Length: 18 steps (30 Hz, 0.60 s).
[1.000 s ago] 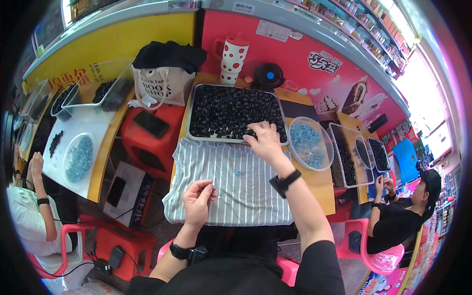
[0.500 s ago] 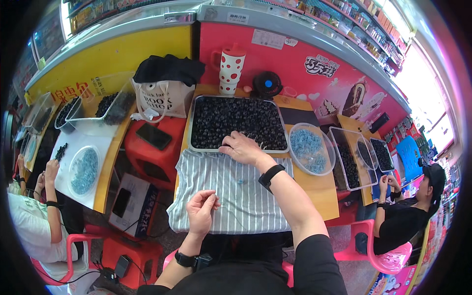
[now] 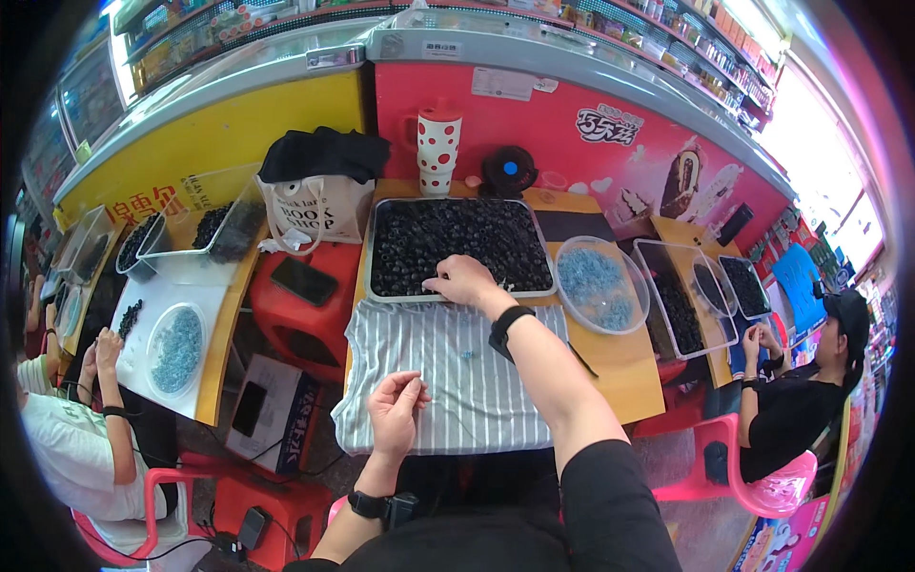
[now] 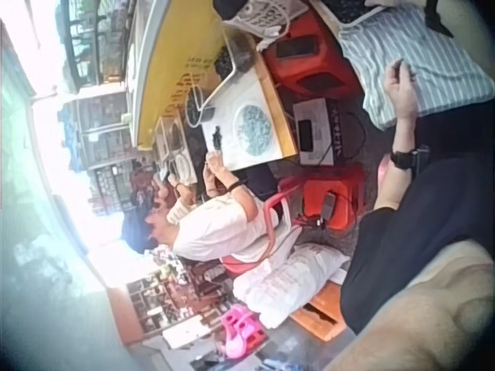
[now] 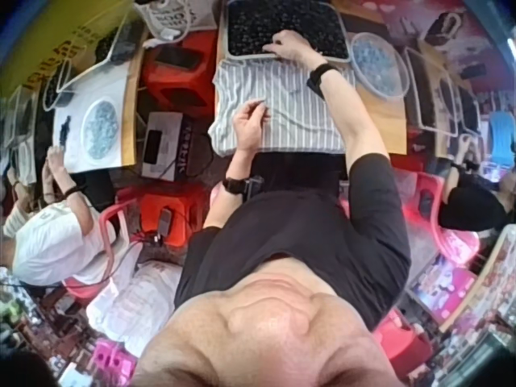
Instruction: Manually assembling small black plastic components at a workshop table.
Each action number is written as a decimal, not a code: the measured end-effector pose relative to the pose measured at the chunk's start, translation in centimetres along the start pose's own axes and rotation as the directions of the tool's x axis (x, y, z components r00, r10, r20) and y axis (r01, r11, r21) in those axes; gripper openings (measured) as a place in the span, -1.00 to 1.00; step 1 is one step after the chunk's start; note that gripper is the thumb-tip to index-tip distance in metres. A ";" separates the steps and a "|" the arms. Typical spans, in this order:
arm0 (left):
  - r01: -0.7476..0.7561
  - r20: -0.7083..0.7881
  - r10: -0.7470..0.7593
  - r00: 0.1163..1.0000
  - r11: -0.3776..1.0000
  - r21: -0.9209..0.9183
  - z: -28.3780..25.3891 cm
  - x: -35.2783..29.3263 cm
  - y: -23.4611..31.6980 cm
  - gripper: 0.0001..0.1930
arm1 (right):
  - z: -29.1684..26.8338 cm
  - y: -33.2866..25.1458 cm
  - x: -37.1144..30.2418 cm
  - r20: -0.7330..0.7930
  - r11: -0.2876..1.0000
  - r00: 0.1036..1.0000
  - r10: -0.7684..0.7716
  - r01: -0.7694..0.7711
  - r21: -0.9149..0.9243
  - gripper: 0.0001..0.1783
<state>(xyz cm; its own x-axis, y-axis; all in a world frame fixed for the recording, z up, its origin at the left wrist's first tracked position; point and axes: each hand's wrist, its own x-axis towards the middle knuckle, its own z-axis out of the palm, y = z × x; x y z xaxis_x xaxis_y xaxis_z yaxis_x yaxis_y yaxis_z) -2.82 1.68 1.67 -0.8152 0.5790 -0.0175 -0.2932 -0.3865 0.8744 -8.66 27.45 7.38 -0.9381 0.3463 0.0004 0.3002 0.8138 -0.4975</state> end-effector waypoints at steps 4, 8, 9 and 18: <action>-0.006 -0.005 0.006 1.000 1.000 0.007 -0.3 -0.1 0.0 -0.86 | 0.0 0.0 0.2 -0.009 1.000 1.000 0.008 -0.008 -0.027 -0.68; 0.003 0.003 -0.003 1.000 1.000 -0.013 -0.3 -0.1 -0.4 -0.86 | -0.7 1.1 -1.5 -0.330 1.000 0.944 -0.010 0.013 0.005 -0.75; 0.007 0.003 -0.007 1.000 1.000 -0.017 -0.4 -0.1 -0.4 -0.86 | -1.6 1.3 -2.3 -0.309 0.999 0.951 0.026 -0.012 0.044 -0.76; -0.036 0.003 0.036 0.999 0.999 -0.004 -0.4 0.0 -0.2 -0.87 | -0.4 1.4 -15.1 0.046 0.998 0.997 0.063 -0.063 -0.005 -0.73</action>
<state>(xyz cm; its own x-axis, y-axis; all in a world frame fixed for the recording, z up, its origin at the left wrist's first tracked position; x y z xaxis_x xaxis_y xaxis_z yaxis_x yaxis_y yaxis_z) -2.98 1.42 1.33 -0.8235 0.5671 0.0153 -0.2661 -0.4100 0.8724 5.96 23.57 7.04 -0.9242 0.3752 -0.0714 0.3599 0.7926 -0.4922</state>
